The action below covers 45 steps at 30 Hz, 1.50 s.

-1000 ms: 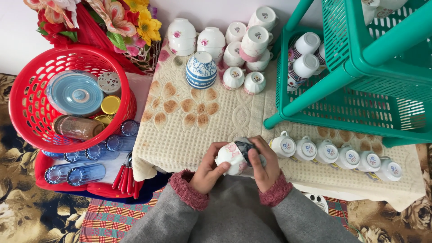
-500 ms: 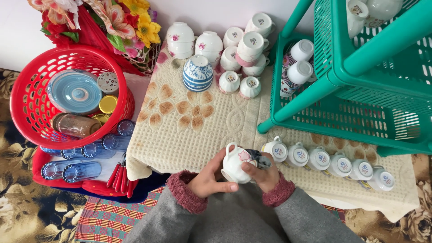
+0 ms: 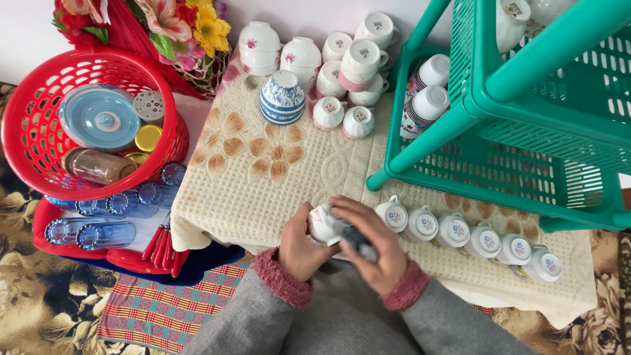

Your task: The person wipes the exterior of small ceramic cups with a gray cloth, handling them one at a time. After wiping, the person places the cups into a green plastic rack.

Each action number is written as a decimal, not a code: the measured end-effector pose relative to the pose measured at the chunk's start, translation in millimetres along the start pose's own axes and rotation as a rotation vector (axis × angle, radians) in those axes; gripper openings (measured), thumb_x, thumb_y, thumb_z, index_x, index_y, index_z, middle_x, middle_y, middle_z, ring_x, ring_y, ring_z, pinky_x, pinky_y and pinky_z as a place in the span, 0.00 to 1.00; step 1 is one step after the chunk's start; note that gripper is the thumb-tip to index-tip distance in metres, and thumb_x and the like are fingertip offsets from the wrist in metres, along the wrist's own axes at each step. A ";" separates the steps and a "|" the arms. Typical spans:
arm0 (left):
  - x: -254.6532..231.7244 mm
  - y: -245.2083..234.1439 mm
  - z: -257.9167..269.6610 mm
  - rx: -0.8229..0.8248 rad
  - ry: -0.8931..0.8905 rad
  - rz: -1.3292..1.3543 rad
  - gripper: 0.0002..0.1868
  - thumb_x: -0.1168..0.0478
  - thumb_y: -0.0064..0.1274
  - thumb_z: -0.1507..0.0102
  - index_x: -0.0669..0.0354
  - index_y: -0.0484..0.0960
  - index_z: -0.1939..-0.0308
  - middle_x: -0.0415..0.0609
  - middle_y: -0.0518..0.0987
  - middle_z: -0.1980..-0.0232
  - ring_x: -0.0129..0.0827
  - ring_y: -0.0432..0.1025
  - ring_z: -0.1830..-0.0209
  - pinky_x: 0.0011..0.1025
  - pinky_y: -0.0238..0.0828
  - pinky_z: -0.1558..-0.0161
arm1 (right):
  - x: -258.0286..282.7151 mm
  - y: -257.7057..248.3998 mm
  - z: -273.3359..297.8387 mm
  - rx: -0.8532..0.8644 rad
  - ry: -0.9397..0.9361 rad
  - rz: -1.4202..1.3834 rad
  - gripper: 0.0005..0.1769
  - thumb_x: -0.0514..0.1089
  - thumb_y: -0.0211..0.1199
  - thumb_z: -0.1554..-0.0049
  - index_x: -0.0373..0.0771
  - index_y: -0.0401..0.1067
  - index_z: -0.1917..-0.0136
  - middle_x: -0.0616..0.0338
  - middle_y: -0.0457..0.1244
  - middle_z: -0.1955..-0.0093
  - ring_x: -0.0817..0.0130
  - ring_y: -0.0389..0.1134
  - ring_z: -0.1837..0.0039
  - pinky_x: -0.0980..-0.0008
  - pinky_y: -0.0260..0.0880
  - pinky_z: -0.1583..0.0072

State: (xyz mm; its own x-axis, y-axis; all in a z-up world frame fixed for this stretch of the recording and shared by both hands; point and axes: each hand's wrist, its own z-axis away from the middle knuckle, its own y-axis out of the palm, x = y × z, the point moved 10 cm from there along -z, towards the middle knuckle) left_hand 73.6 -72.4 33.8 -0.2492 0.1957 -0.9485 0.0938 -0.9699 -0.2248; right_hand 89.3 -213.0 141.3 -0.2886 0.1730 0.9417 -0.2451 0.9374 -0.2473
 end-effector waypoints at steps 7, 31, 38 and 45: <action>-9.3 5.8 20.8 -0.109 0.239 -0.216 0.21 0.50 0.61 0.47 0.52 0.64 0.68 0.42 0.70 0.76 0.35 0.66 0.79 0.37 0.59 0.75 | -5.8 33.6 0.6 0.254 -0.177 0.297 0.39 0.65 0.34 0.32 0.31 0.55 0.24 0.43 0.54 0.23 0.51 0.55 0.21 0.54 0.56 0.23; -35.3 13.0 36.3 -0.227 0.426 -0.717 0.20 0.67 0.54 0.61 0.54 0.65 0.67 0.44 0.70 0.66 0.46 0.65 0.62 0.41 0.67 0.66 | -42.1 19.6 -0.2 -0.047 -0.112 0.805 0.16 0.53 0.45 0.32 0.42 0.64 0.55 0.58 0.62 0.68 0.56 0.63 0.69 0.58 0.59 0.69; -15.5 21.5 32.1 -0.083 0.373 -0.648 0.28 0.62 0.66 0.60 0.54 0.62 0.65 0.46 0.70 0.67 0.46 0.64 0.65 0.42 0.67 0.62 | -80.3 16.8 -7.2 0.054 0.174 0.542 0.25 0.59 0.36 0.32 0.42 0.62 0.58 0.55 0.59 0.73 0.55 0.63 0.69 0.56 0.57 0.62; -6.9 8.1 24.2 -0.070 0.352 -0.446 0.32 0.42 0.69 0.47 0.55 0.63 0.64 0.50 0.71 0.67 0.48 0.68 0.64 0.44 0.64 0.62 | -158.2 -5.5 -0.4 -0.134 0.426 -0.337 0.20 0.57 0.52 0.35 0.40 0.74 0.50 0.57 0.69 0.53 0.65 0.71 0.48 0.66 0.68 0.39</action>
State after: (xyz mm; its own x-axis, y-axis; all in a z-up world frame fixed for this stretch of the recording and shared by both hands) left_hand 52.7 -85.1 44.0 0.0557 0.6317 -0.7732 0.1198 -0.7730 -0.6230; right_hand 136.7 -245.5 -6.2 0.1917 -0.0624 0.9795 -0.1312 0.9874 0.0886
